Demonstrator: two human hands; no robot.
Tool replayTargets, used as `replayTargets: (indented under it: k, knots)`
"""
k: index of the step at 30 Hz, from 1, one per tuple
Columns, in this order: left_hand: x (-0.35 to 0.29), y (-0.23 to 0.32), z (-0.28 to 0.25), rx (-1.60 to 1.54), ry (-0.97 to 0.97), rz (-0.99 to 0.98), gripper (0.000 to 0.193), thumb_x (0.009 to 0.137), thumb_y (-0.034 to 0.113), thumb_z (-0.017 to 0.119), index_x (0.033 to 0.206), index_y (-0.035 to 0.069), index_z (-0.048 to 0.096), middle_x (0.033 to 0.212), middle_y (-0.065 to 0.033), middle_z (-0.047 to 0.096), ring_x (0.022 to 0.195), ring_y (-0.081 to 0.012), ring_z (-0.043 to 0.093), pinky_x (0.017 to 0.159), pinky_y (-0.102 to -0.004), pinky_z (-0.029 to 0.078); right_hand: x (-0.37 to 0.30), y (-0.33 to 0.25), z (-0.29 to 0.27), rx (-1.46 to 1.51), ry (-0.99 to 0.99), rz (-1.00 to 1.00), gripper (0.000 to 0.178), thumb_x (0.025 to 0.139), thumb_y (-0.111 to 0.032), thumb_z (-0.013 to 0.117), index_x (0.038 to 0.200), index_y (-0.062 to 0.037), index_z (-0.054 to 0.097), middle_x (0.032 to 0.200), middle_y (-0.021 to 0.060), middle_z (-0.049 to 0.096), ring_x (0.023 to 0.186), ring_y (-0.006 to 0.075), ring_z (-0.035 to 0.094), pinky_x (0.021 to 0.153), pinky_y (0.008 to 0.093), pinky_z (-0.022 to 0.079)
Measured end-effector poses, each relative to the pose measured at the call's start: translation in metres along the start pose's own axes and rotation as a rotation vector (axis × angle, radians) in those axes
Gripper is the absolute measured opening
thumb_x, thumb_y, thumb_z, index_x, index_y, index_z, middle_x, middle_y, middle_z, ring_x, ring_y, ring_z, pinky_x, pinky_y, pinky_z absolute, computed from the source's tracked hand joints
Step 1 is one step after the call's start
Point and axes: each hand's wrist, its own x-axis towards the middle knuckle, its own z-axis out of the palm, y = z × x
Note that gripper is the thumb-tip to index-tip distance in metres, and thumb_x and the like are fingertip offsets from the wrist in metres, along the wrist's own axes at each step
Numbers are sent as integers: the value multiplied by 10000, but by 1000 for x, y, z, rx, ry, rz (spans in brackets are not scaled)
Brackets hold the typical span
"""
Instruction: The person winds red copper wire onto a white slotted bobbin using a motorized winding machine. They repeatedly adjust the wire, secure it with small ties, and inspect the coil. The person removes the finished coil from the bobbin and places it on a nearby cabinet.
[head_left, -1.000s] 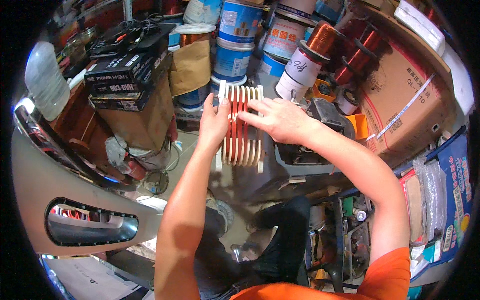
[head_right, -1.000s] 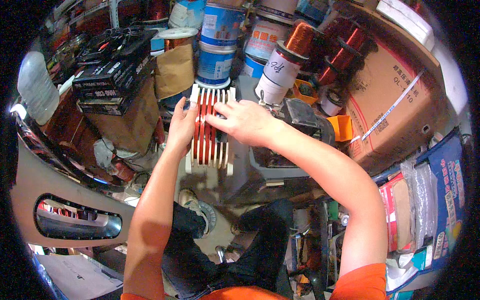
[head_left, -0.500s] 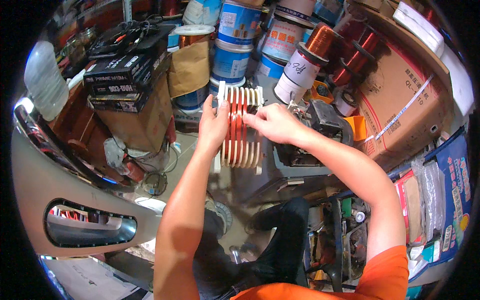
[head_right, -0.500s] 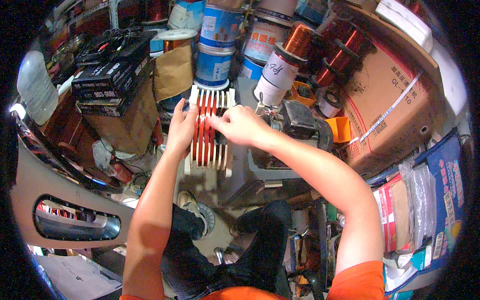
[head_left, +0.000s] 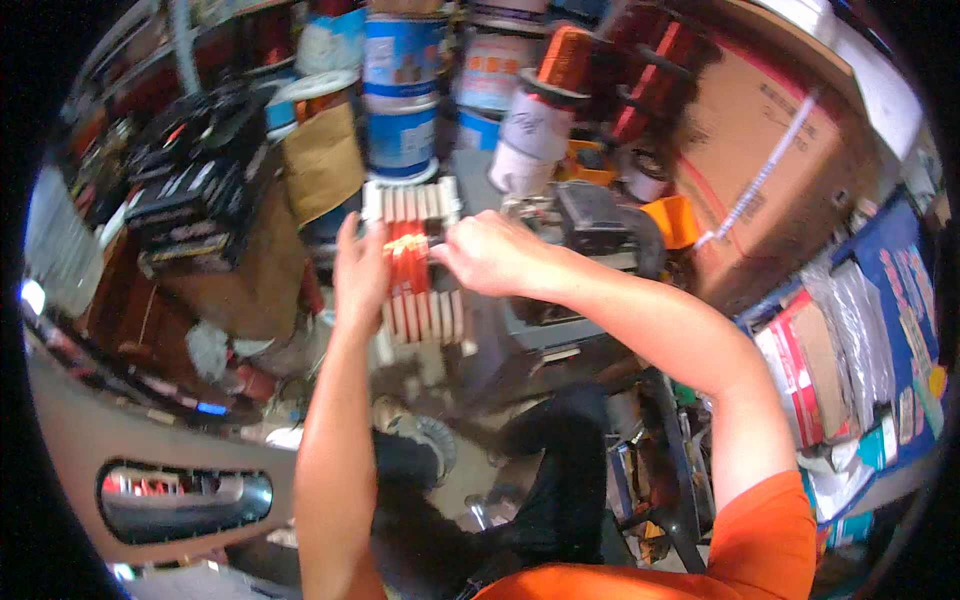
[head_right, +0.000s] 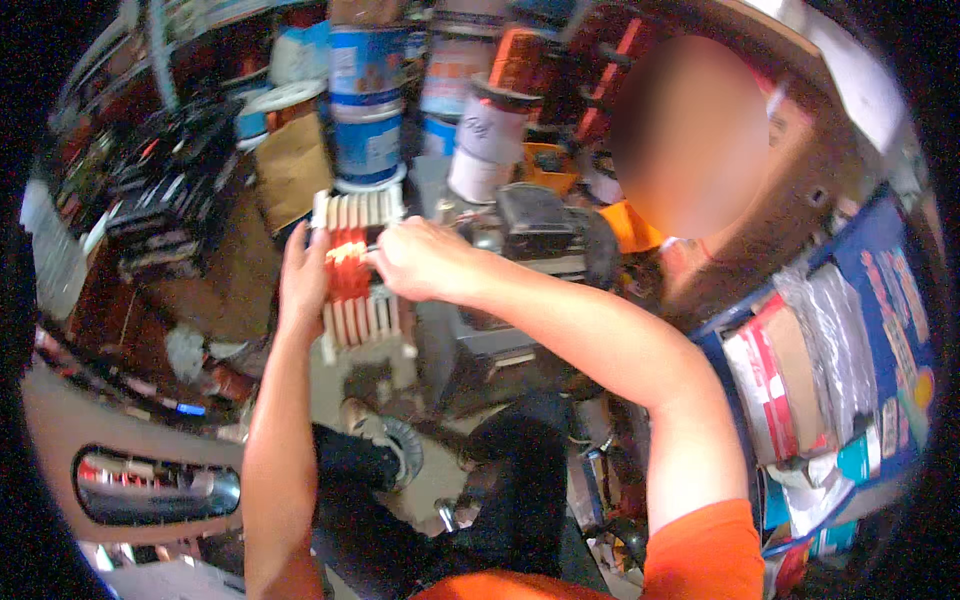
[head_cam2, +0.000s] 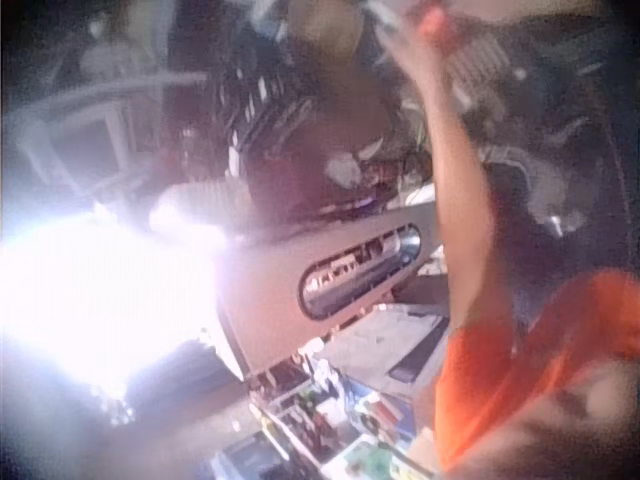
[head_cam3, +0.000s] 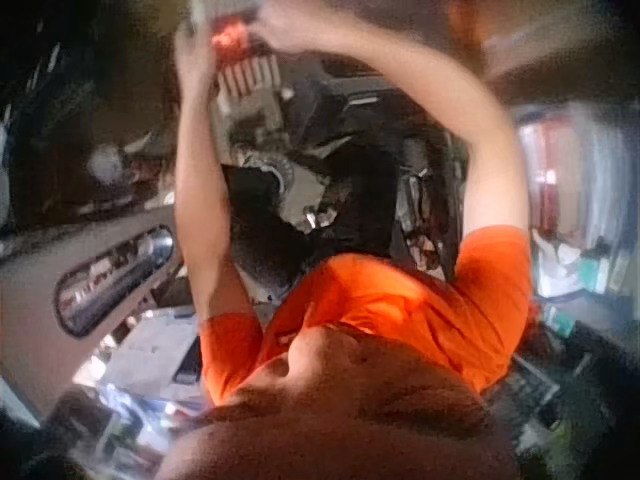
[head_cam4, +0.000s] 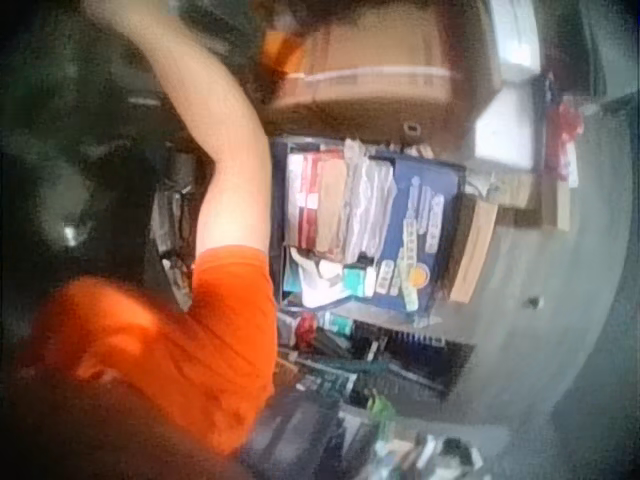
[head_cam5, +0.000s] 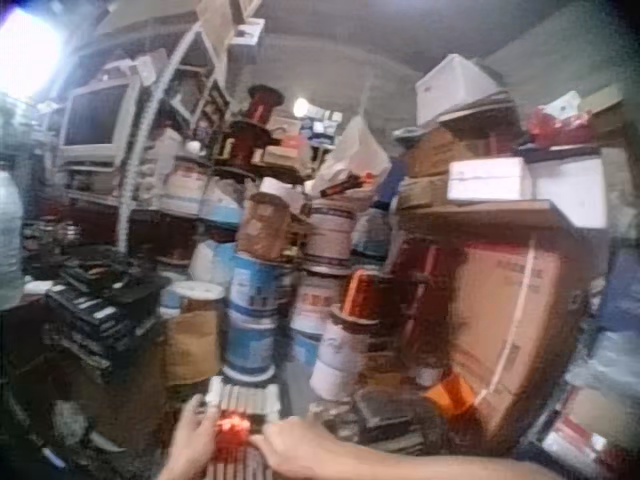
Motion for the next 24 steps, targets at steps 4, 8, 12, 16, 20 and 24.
replayTargets:
  k: [4, 8, 12, 16, 20, 24]
  knots:
    - [3, -11, -13, -24, 38, 23, 629, 1009, 350, 515, 1489, 11, 290, 1207, -169, 610, 1037, -185, 584, 923, -321, 454, -13, 37, -93, 1, 508, -4, 410, 918, -331, 578, 734, 20, 681, 696, 244, 650, 640, 359, 673, 616, 437, 531]
    - [-3, 7, -8, 49, 42, -11, 632, 1012, 334, 517, 1486, -14, 286, 1190, -158, 615, 1042, -171, 581, 918, -321, 456, -69, 191, -169, 132, 999, 331, 383, 902, -326, 641, 696, -3, 658, 574, 88, 623, 527, 158, 603, 509, 334, 471]
    - [0, 4, -5, -36, 101, 89, 589, 1007, 295, 532, 1462, -25, 338, 1269, -154, 567, 1132, -185, 543, 989, -315, 411, -145, 307, -141, 189, 547, 979, 285, 876, -253, 649, 689, -38, 662, 607, 85, 642, 537, 126, 614, 477, 283, 456]
    - [-4, 7, -3, 27, 64, 95, 555, 1009, 287, 526, 1443, -24, 375, 1341, -159, 530, 1191, -207, 525, 1015, -324, 402, -154, 342, -88, -354, -285, 812, 192, 788, -108, 609, 916, -1, 704, 746, 129, 685, 645, 253, 650, 566, 386, 503]
    - [-4, 7, -6, 83, 62, 98, 526, 1011, 273, 522, 1423, -29, 399, 1342, -157, 534, 1206, -213, 519, 1037, -329, 390, -146, 347, -57, -315, -212, 1005, 227, 783, -125, 607, 936, 2, 717, 1005, 177, 706, 943, 352, 676, 797, 443, 532]
    - [-8, 13, -2, 95, 62, 117, 513, 1008, 271, 529, 1399, -45, 424, 1340, -149, 537, 1203, -210, 518, 1038, -325, 388, -143, 362, -49, -285, -180, 1015, 232, 785, -111, 589, 941, 11, 710, 1062, 216, 680, 993, 362, 662, 824, 439, 528]
